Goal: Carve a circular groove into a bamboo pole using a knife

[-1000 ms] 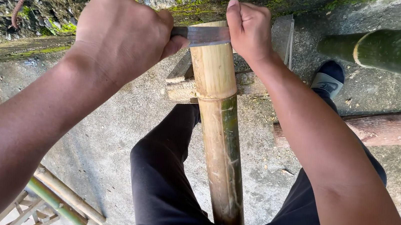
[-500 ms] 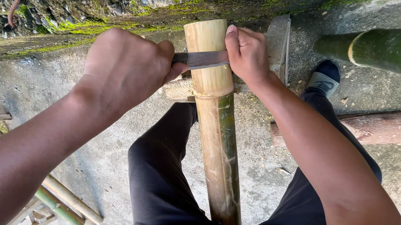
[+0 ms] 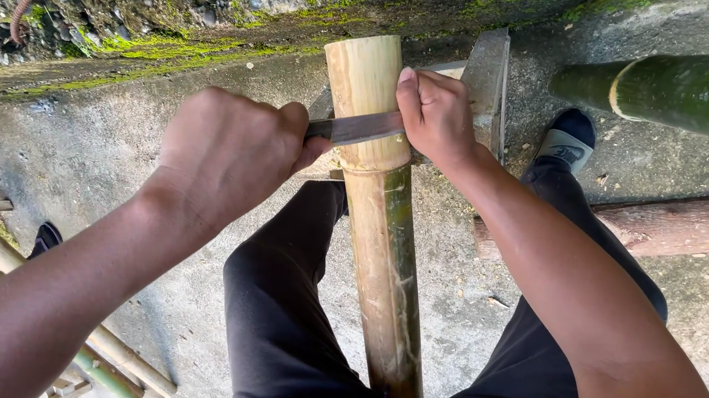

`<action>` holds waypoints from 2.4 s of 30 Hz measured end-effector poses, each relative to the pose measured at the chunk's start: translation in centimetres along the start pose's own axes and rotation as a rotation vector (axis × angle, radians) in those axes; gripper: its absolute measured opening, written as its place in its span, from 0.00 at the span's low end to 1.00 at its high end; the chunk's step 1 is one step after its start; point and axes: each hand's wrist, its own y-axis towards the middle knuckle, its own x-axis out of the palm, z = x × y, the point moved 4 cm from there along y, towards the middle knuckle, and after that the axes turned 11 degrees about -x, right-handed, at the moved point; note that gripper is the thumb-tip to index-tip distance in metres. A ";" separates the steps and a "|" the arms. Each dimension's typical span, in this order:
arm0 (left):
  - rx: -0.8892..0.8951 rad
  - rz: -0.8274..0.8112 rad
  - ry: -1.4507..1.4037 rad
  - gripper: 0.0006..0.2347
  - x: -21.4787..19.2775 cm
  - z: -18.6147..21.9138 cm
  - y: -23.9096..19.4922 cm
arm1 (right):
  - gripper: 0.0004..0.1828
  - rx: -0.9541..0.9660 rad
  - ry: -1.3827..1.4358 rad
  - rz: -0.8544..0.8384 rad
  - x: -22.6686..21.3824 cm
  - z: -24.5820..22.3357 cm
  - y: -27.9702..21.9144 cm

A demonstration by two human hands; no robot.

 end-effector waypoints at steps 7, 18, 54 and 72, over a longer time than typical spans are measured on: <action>-0.004 -0.072 -0.080 0.26 1.2 0.9 -1.5 | 0.23 -0.004 -0.007 -0.027 0.0 -0.8 -1.5; -0.038 0.087 -0.228 0.21 1.0 -0.2 -3.5 | 0.26 -0.024 -0.059 -0.051 -0.9 -4.2 -0.7; -1.135 0.214 -2.684 0.25 27.0 14.3 -8.6 | 0.38 0.822 -0.070 0.135 4.6 -1.4 1.6; -1.132 0.305 -2.684 0.24 27.3 14.5 -8.3 | 0.39 0.923 -0.037 0.393 1.2 9.1 1.8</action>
